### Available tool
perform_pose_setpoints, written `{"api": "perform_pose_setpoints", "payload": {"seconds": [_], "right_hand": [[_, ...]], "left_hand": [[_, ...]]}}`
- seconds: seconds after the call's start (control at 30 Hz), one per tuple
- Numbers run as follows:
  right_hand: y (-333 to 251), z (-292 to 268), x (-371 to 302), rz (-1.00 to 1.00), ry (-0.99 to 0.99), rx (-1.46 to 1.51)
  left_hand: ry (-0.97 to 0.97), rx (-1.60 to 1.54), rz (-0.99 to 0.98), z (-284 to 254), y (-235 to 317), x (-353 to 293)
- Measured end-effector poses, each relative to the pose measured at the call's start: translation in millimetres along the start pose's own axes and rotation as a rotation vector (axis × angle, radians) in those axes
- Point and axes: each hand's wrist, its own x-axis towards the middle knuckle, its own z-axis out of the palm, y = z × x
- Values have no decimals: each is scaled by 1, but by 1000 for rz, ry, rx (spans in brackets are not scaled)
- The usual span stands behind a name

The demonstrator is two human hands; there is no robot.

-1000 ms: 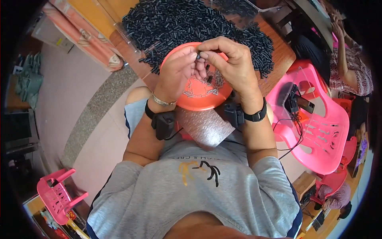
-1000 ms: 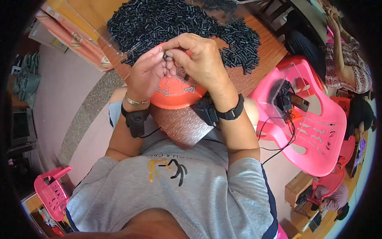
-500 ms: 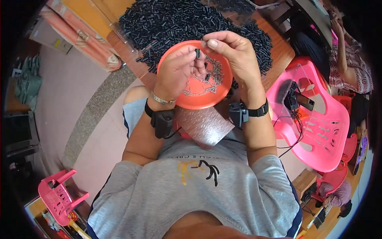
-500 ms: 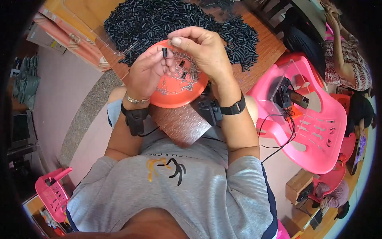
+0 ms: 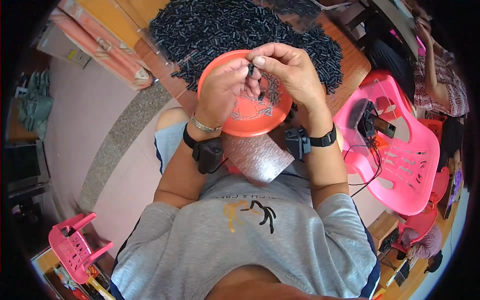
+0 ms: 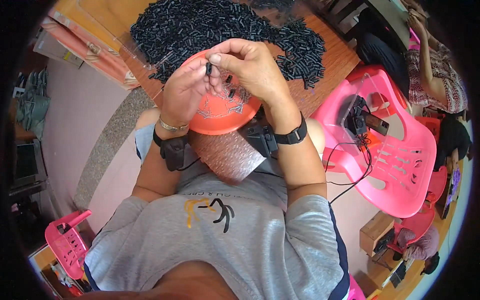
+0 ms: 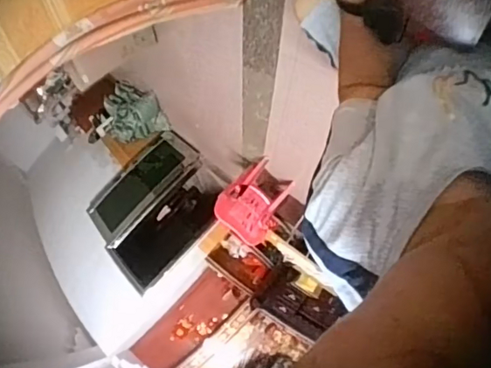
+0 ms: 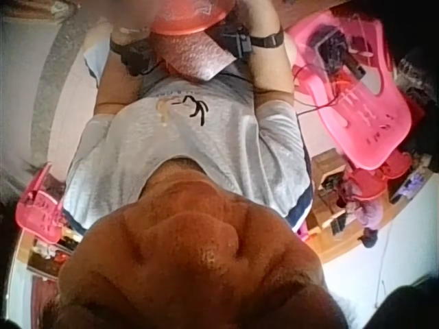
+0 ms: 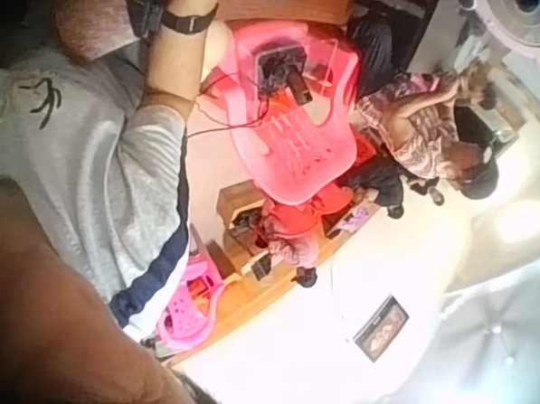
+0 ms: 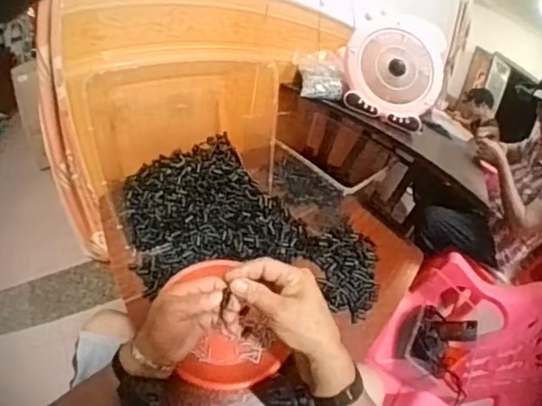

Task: The person assembles small components by picking up black plastic pieces and inserting metal pins into them by hand.

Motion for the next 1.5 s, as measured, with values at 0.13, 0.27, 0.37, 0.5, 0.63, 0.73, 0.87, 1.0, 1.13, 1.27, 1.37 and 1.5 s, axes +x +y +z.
{"api": "perform_pose_setpoints", "payload": {"seconds": [0.13,0.27,0.37,0.5,0.63,0.73,0.87,1.0,1.13,1.27,1.37,1.5], "right_hand": [[-5,-1,-2,-9,-18,-103],[-2,-1,-2,-62,-70,-96],[2,7,-2,-133,-47,-209],[7,13,0,-253,24,-466],[8,12,0,-373,44,-606],[6,13,-2,-328,72,-597],[6,10,-2,-353,74,-575],[5,9,-2,-389,44,-574],[-12,-4,-6,-244,78,-481],[-19,-69,-3,-229,217,-888],[-29,-91,-6,-125,152,-1281],[0,-120,-4,-80,-32,-1601]], "left_hand": [[-7,11,-11,-1,-3,0],[-10,-68,10,-3,-6,4],[51,-228,36,3,-1,5],[44,-302,69,-1,-2,2],[97,-259,62,2,0,2],[45,-255,83,-2,-3,4],[88,-238,68,6,3,4],[-3,-315,65,3,1,4],[7,-302,100,-2,1,4],[-80,-289,114,-11,3,5],[-70,-278,98,-10,3,4],[-76,-275,87,-10,3,7]]}}
